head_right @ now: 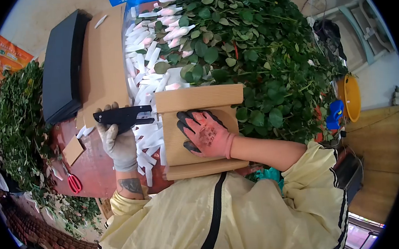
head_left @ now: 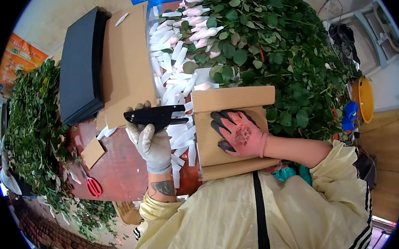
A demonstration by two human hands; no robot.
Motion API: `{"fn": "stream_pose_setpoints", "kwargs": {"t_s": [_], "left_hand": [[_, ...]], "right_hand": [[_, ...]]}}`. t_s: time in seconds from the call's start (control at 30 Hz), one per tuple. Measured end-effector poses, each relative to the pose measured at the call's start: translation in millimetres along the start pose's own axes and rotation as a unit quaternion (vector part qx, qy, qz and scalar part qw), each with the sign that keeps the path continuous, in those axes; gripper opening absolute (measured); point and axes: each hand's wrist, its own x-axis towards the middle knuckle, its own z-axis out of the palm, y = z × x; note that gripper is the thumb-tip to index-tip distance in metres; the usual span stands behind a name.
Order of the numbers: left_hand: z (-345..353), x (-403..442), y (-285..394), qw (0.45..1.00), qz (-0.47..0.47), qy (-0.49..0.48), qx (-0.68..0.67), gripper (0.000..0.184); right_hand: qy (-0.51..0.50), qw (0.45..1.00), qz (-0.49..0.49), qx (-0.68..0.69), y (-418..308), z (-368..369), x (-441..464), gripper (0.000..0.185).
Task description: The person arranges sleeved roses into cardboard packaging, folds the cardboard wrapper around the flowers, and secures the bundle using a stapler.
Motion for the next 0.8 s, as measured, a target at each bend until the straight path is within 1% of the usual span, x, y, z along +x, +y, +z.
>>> {"fn": "stream_pose_setpoints", "kwargs": {"t_s": [0.07,0.13,0.2,0.23,0.27,0.33,0.37,0.4,0.47,0.5,0.53,0.6,0.63,0.73,0.8], "left_hand": [[0,3,-9,0.999,-0.029,-0.027,-0.03,0.059],[2,2,-16,0.998,-0.039,-0.03,-0.024,0.06],[1,5,-19,0.995,-0.057,-0.02,-0.084,0.062],[3,6,-19,0.995,-0.06,-0.032,-0.067,0.071],[4,8,-20,0.995,-0.062,-0.033,-0.067,0.071],[5,12,-24,0.992,-0.06,-0.073,-0.079,0.07],[4,15,-29,0.992,-0.053,-0.108,-0.046,0.071],[3,15,-30,0.992,-0.052,-0.109,-0.045,0.071],[3,16,-32,0.987,-0.046,-0.151,-0.033,0.075],[11,13,-30,0.992,-0.048,-0.111,-0.043,0.065],[11,14,-31,0.992,-0.049,-0.112,-0.044,0.065],[15,21,-33,0.995,-0.009,-0.094,-0.019,0.044],[30,20,-31,0.999,-0.015,-0.04,0.002,0.031],[16,26,-35,0.999,-0.028,-0.025,-0.011,0.032],[8,30,-34,0.998,-0.027,-0.037,-0.037,0.033]], "right_hand": [[0.023,1.0,0.001,0.002,0,-1,0,0.064],[0.006,1.0,0.006,0.021,-2,-10,-1,0.062],[0.023,1.0,0.003,0.021,-1,-3,-1,0.062],[0.038,0.999,-0.004,0.019,0,-1,-1,0.061],[0.039,0.999,-0.002,0.019,0,0,-1,0.061],[0.033,0.999,0.001,0.021,-1,-1,-1,0.06],[0.034,0.999,0.001,0.021,-1,-2,-1,0.06],[0.03,0.999,0.001,0.021,-1,-3,-1,0.06],[0.028,0.999,0.003,0.019,0,-3,-1,0.059],[0.043,0.999,0.0,0.017,1,0,-1,0.06],[0.057,0.998,-0.004,0.015,1,3,-1,0.06],[0.051,0.999,0.003,0.016,0,6,-1,0.06],[0.044,0.999,0.009,0.017,0,6,0,0.06],[0.054,0.998,0.01,0.016,-1,3,-1,0.062],[0.042,0.999,0.014,0.016,-1,3,0,0.062]]}}
